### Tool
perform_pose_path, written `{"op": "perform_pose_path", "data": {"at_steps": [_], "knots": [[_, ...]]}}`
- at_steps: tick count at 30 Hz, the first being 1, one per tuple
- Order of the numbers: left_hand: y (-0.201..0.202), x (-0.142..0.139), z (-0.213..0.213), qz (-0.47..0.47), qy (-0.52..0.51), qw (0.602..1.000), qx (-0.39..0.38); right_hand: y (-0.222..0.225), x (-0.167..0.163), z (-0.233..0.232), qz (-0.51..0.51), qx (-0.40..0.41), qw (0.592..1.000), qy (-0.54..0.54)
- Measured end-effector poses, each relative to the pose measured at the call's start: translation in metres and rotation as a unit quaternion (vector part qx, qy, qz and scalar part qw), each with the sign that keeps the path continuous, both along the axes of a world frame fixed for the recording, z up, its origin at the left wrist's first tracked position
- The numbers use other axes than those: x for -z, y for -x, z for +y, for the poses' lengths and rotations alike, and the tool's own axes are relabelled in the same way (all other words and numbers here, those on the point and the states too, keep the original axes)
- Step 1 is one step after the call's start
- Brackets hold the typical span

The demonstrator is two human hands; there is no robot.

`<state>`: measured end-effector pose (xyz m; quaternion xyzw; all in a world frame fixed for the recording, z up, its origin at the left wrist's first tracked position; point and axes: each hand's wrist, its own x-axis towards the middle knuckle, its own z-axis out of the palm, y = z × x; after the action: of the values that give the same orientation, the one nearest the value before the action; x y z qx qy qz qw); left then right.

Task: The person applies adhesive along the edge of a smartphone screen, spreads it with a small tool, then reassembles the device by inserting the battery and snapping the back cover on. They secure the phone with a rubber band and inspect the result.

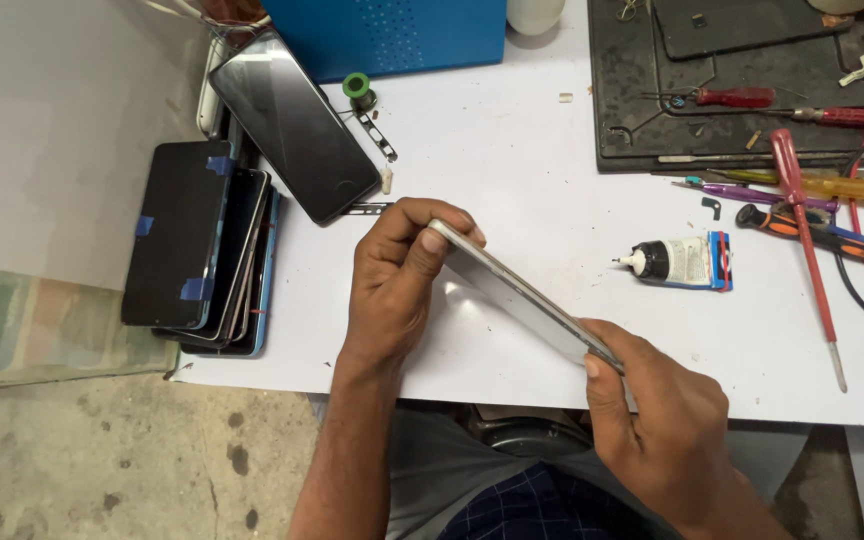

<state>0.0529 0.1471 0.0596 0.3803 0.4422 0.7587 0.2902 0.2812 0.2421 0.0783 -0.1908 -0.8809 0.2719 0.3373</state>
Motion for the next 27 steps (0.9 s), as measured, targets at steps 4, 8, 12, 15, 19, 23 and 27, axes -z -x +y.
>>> {"op": "perform_pose_path", "data": {"at_steps": [4, 8, 12, 15, 19, 23, 27], "knots": [[-0.003, 0.003, -0.004, 0.015, 0.020, 0.999, -0.036, 0.000, 0.003, 0.003, -0.019, -0.021, 0.999, 0.034], [-0.004, -0.005, -0.010, 0.068, 0.061, 0.994, -0.052, -0.002, 0.005, 0.006, -0.036, -0.011, 0.997, 0.066], [-0.003, -0.016, -0.017, 0.099, 0.087, 0.991, -0.034, -0.007, 0.004, 0.010, -0.033, -0.012, 0.994, 0.102], [-0.010, -0.018, -0.014, 0.081, 0.096, 0.989, -0.071, -0.008, 0.006, 0.012, -0.031, -0.004, 0.983, 0.181], [-0.021, -0.015, -0.007, 0.055, 0.113, 0.977, -0.170, -0.001, 0.015, 0.012, 0.030, 0.021, 0.949, 0.314], [-0.028, -0.016, -0.005, 0.040, 0.113, 0.967, -0.227, 0.001, 0.020, 0.013, 0.041, 0.009, 0.943, 0.329], [-0.031, -0.020, -0.010, 0.027, 0.143, 0.964, -0.221, -0.003, 0.015, 0.015, 0.062, 0.010, 0.939, 0.339]]}}
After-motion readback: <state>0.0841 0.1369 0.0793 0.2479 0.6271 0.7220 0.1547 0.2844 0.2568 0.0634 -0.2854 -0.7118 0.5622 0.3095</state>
